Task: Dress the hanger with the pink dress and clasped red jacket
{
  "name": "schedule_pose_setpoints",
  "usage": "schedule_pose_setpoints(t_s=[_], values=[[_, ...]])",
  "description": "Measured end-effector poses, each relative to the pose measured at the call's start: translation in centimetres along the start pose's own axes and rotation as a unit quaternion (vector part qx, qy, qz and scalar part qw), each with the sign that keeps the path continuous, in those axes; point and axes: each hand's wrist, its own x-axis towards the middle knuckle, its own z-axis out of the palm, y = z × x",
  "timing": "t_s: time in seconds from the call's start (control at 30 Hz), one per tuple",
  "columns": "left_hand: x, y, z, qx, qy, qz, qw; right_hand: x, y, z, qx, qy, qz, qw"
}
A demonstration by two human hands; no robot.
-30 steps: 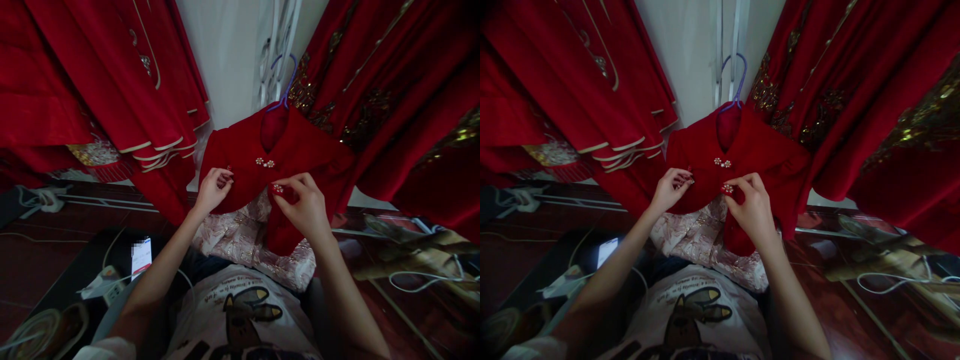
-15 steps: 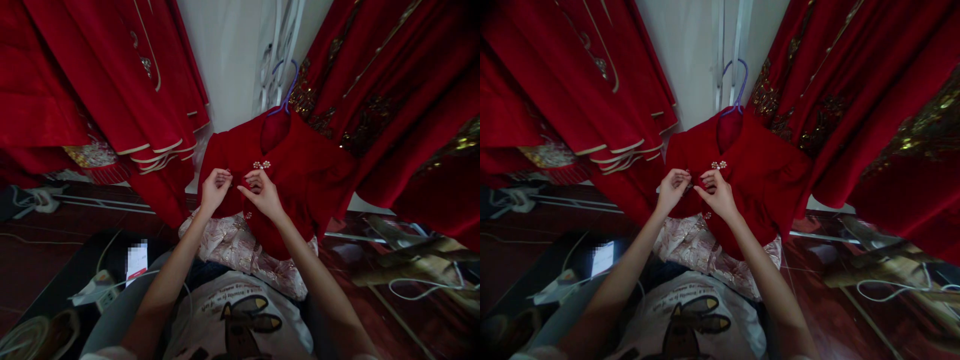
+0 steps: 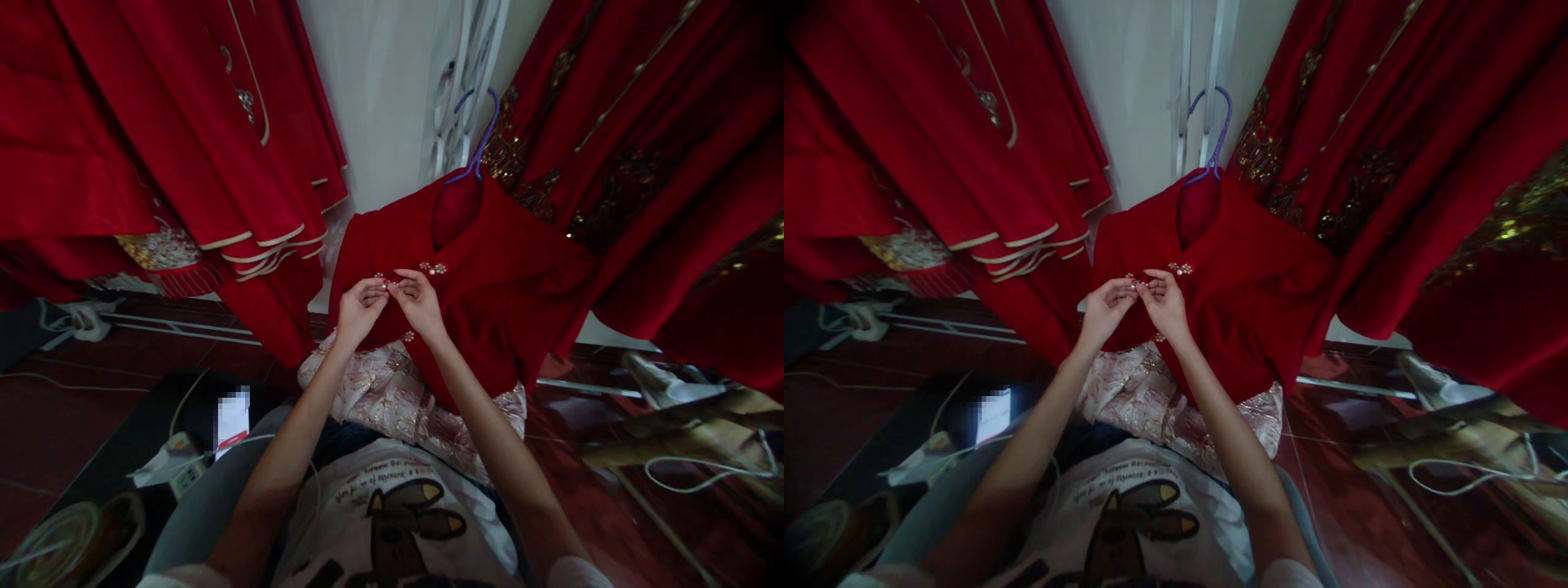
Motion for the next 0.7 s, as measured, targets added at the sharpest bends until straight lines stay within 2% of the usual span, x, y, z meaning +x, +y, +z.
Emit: schedule_pose_setpoints(t_s=[0.23,0.33,0.4,0.57,0.7], values=[[0.1,0.3,-0.6,0.001,0.010,0.003,1.000,-0.1,-0.2,-0.5,0.020,-0.025,0.019,0.999],[0.0,0.5,-0.6,0.004,-0.006,-0.001,1.000,-0.2,-0.1,-0.7,0.006,-0.032,0.011,0.999],[0.0,0.6,-0.6,0.015,-0.013,0.000,1.000,-0.3,-0.1,-0.6,-0.011,-0.026,-0.003,1.000],[-0.2,0.7,-0.5,0.071,0.011,0.029,0.997,-0.7,-0.6,0.0,-0.099,0.008,-0.060,0.993],[-0.1,0.6,-0.8,0.109,0.000,0.054,0.993,-1.0,-0.8,0.3,-0.110,0.020,-0.079,0.991]])
